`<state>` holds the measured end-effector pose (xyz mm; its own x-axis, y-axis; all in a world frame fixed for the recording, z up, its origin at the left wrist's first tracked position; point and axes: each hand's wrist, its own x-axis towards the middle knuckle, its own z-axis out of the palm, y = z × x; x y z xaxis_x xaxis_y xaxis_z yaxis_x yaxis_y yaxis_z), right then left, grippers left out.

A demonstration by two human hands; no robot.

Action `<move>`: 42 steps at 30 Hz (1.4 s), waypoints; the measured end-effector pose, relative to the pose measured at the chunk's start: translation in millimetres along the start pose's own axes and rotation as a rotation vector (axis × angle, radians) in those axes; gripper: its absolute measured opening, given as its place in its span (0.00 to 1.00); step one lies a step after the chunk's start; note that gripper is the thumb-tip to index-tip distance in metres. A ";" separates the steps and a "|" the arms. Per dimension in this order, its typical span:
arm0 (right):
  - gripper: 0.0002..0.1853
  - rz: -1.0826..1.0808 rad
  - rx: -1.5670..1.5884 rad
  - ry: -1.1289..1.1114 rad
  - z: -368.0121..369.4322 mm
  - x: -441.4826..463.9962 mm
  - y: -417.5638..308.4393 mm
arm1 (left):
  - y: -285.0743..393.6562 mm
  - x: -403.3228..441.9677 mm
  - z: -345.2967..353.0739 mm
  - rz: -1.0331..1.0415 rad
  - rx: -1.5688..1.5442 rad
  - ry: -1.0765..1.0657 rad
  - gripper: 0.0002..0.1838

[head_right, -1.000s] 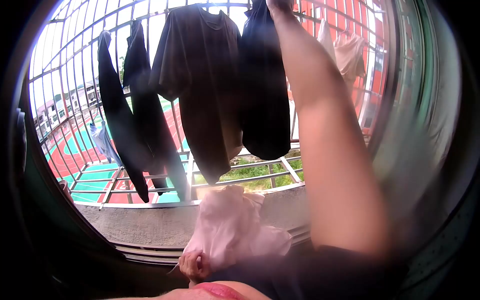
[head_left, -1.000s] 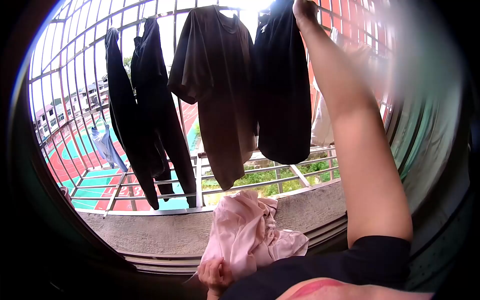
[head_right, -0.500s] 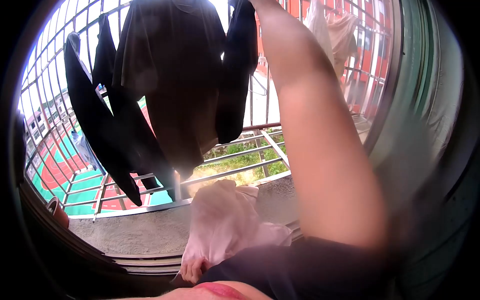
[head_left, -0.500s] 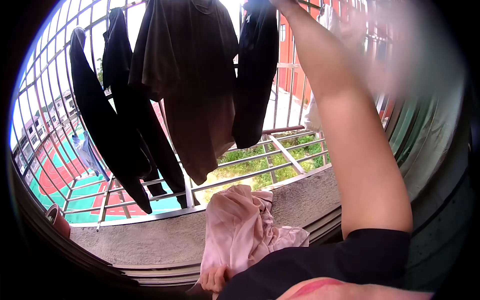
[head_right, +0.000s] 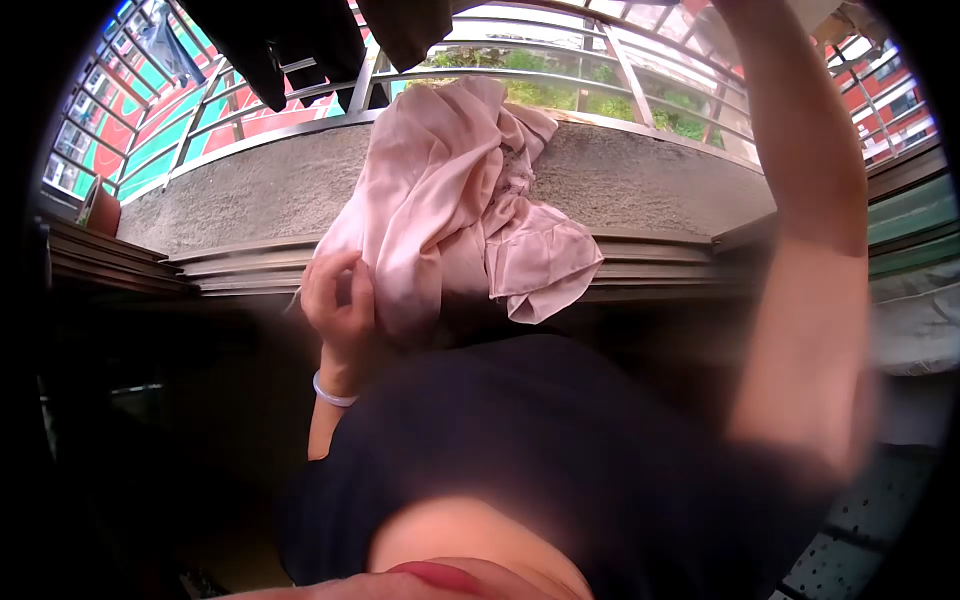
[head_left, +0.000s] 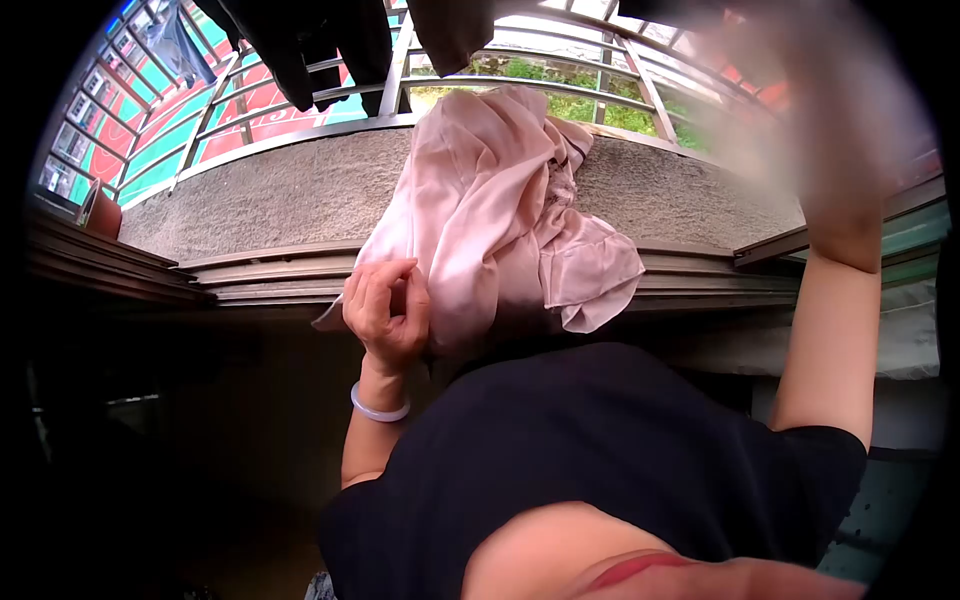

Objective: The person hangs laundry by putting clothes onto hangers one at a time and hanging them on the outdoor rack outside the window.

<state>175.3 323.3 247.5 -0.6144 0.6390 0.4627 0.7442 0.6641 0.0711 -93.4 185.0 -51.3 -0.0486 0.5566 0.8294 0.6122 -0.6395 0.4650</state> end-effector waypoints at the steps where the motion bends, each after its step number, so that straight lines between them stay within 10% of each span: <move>1: 0.18 0.067 0.037 -0.216 24.1 -6.0 -6.6 | 1.1 -1.5 -2.2 -0.020 -0.037 -0.002 0.09; 3: 0.21 0.198 0.097 -0.657 73.6 -25.4 -16.3 | 8.8 -4.2 -8.9 -0.221 -0.126 -0.006 0.09; 7: 0.28 0.466 0.212 -0.701 197.5 -49.0 13.9 | 19.1 -0.8 -14.9 -0.206 -0.188 0.030 0.08; 14: 0.19 0.554 1.512 0.105 178.5 -15.1 -34.9 | 20.1 9.6 -19.4 -0.327 -0.354 -0.011 0.22; 20: 0.14 -0.360 1.478 -0.233 54.7 -38.5 -176.3 | 40.1 44.3 -44.2 -0.408 -1.017 -0.011 0.31; 23: 0.16 -0.394 1.504 -0.381 62.5 -32.6 -182.5 | 52.1 50.3 -69.3 -0.426 -1.153 0.243 0.27; 26: 0.34 -0.307 0.973 0.294 90.4 -28.5 -191.8 | 65.3 48.7 -90.2 -0.498 -1.159 0.533 0.26; 29: 0.26 0.045 1.359 -0.081 97.1 -42.3 -169.7 | 88.1 39.3 -97.8 -0.591 -1.136 0.646 0.27; 33: 0.23 0.082 1.845 -0.557 93.0 -99.2 -204.5 | 124.7 21.0 -92.0 -0.594 -1.490 0.329 0.29; 39: 0.15 0.120 1.594 -0.531 101.4 -148.2 -186.6 | 121.5 -60.3 -124.0 -0.500 -1.029 0.266 0.22; 42: 0.09 -0.140 1.435 -0.283 95.1 -174.6 -184.9 | 118.2 -115.0 -148.6 -0.755 -0.951 -0.123 0.23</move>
<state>120.1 125.8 69.6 -0.8134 0.4792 0.3299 -0.1136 0.4253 -0.8979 -132.7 -33.5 -45.6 -0.0356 0.9697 0.2418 -0.3617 -0.2380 0.9014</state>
